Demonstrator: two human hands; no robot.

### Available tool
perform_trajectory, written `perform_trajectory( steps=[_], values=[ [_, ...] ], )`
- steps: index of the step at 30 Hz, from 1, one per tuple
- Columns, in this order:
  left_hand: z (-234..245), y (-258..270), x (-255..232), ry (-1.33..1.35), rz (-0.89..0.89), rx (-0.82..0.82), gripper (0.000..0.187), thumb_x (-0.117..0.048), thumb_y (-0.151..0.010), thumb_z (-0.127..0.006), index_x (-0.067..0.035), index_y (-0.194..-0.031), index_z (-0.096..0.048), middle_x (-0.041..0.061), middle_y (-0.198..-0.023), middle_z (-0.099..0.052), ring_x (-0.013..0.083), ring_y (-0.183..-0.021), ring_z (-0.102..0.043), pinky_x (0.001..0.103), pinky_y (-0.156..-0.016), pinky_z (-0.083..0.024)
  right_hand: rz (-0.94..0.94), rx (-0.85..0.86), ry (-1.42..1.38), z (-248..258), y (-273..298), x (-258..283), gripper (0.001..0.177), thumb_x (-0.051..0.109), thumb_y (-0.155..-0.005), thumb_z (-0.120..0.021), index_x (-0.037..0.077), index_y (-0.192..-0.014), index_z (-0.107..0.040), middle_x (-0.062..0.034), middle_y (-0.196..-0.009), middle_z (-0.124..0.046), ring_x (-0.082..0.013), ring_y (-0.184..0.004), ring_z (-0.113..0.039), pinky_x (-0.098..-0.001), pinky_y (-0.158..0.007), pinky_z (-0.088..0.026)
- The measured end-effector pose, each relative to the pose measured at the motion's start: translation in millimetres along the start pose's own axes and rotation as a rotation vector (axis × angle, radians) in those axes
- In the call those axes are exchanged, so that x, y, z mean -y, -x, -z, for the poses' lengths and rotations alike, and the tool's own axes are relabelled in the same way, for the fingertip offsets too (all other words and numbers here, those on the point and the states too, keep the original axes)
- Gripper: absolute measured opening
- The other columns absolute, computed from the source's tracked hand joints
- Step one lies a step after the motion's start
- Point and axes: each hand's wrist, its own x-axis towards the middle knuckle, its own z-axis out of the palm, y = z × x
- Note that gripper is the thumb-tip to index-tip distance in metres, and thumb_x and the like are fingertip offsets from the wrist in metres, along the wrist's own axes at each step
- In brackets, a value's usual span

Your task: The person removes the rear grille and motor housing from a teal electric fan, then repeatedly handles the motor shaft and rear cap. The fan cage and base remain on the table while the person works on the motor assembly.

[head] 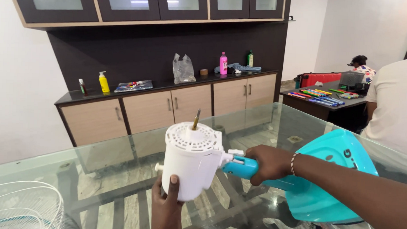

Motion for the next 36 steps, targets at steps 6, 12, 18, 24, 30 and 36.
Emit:
perform_trajectory(
  steps=[6,12,18,24,30,36],
  values=[
    [42.2,-30.2,61.1,-0.042,0.242,-0.001,0.078,-0.051,-0.080,-0.073,-0.001,-0.135,-0.052,0.024,-0.113,-0.069,0.0349,-0.107,-0.073,0.048,-0.088,-0.063,-0.011,0.083,0.047,-11.4,-21.6,-9.5,0.062,0.026,-0.055,-0.084,0.008,-0.113,-0.072,-0.0121,-0.103,-0.077,-0.0265,-0.094,-0.075,-0.0378,-0.083,-0.058],
    [83.3,-65.6,119.4,-0.259,0.183,0.193,0.071,-0.048,-0.094,-0.065,0.006,-0.140,-0.057,0.028,-0.121,-0.074,0.0332,-0.116,-0.078,0.041,-0.097,-0.060,0.026,0.136,0.117,-21.9,-34.5,-17.4,0.064,0.029,-0.054,-0.085,0.007,-0.112,-0.072,-0.0122,-0.104,-0.076,-0.0269,-0.095,-0.074,-0.0393,-0.083,-0.057],
    [98.8,-74.5,161.4,-0.306,-0.057,0.245,0.080,-0.042,-0.086,-0.068,-0.003,-0.152,-0.046,0.019,-0.133,-0.072,0.0320,-0.126,-0.069,0.045,-0.107,-0.051,-0.031,0.182,0.115,-23.7,-35.7,-19.1,0.060,0.028,-0.054,-0.084,0.008,-0.110,-0.072,-0.0112,-0.104,-0.075,-0.0271,-0.095,-0.074,-0.0401,-0.082,-0.057],
    [96.7,-73.0,163.3,-0.347,-0.114,0.289,0.094,-0.047,-0.077,-0.077,-0.001,-0.152,-0.043,0.022,-0.137,-0.064,0.0346,-0.133,-0.061,0.047,-0.112,-0.046,0.012,0.143,0.153,-25.2,-26.5,-19.4,0.052,0.025,-0.056,-0.084,0.011,-0.104,-0.071,-0.0081,-0.103,-0.070,-0.0275,-0.098,-0.070,-0.0401,-0.085,-0.055],
    [84.8,-66.8,79.3,-0.672,-0.153,0.196,0.109,-0.049,-0.068,-0.085,-0.001,-0.154,-0.038,0.023,-0.141,-0.056,0.0353,-0.138,-0.053,0.048,-0.115,-0.042,0.152,0.096,0.252,-28.3,-21.6,-13.7,0.035,0.026,-0.060,-0.083,0.007,-0.088,-0.072,-0.0060,-0.098,-0.064,-0.0297,-0.096,-0.066,-0.0437,-0.084,-0.053],
    [49.2,-21.8,-13.0,-0.807,-0.190,0.309,0.125,-0.052,-0.059,-0.093,-0.002,-0.155,-0.032,0.024,-0.144,-0.049,0.0359,-0.143,-0.046,0.049,-0.118,-0.038,0.064,0.135,0.285,-28.1,-14.3,-7.6,0.046,0.026,-0.064,-0.079,0.013,-0.106,-0.068,-0.0030,-0.107,-0.060,-0.0234,-0.111,-0.059,-0.0382,-0.094,-0.052]
  ],
)
